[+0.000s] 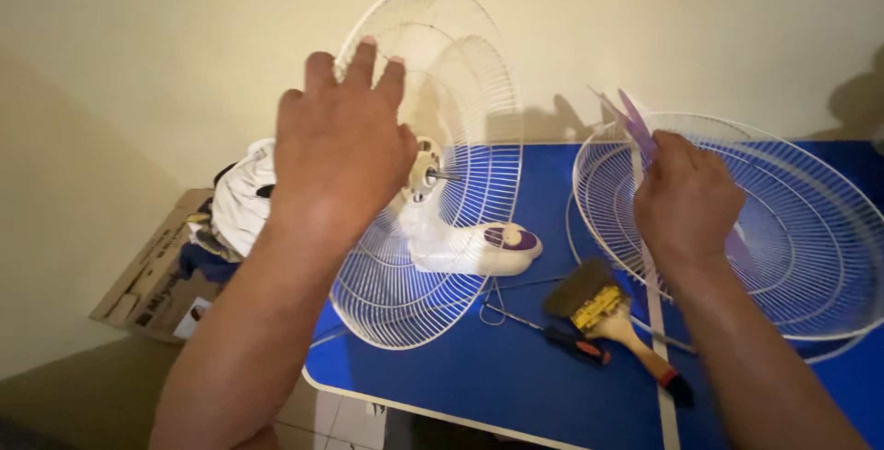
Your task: The person uses a screwdriver to tighten a screw on the fan base, then attaches the front grill and places the fan blade onto the motor shaft. The person aligns and secures the components by hand.
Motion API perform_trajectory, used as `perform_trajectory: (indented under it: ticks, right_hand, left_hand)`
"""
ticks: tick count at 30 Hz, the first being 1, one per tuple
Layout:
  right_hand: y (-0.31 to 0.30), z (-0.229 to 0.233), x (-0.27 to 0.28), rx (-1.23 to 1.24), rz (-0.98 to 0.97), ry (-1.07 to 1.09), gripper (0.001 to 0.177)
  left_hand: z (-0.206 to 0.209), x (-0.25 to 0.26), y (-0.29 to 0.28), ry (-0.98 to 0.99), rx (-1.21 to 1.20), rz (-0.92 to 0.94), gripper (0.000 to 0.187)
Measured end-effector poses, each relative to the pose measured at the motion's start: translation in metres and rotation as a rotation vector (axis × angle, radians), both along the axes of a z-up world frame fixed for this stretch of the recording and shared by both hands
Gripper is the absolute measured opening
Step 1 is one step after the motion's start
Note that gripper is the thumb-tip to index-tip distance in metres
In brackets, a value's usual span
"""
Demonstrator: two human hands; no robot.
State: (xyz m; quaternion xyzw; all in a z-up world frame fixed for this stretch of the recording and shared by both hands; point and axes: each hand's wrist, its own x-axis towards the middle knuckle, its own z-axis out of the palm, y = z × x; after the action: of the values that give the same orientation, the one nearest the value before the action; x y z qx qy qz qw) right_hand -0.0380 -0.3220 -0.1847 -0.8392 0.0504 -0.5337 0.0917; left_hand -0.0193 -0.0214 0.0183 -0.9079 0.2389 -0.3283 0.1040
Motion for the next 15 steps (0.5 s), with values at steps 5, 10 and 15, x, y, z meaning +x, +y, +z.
perform_trajectory:
  ticks: [5, 10, 15]
  right_hand:
    - [0.015, 0.017, -0.007, 0.029, 0.032, -0.039, 0.017]
    - [0.023, 0.034, -0.019, 0.112, 0.135, -0.128, 0.015]
    - [0.038, 0.044, -0.030, 0.146, 0.200, -0.240, 0.011]
  left_hand:
    - [-0.002, -0.001, 0.004, -0.107, 0.006, -0.032, 0.051]
    - [-0.003, 0.001, 0.007, -0.122, -0.015, -0.062, 0.050]
    - [0.000, 0.001, 0.006, -0.124, -0.009, -0.058, 0.046]
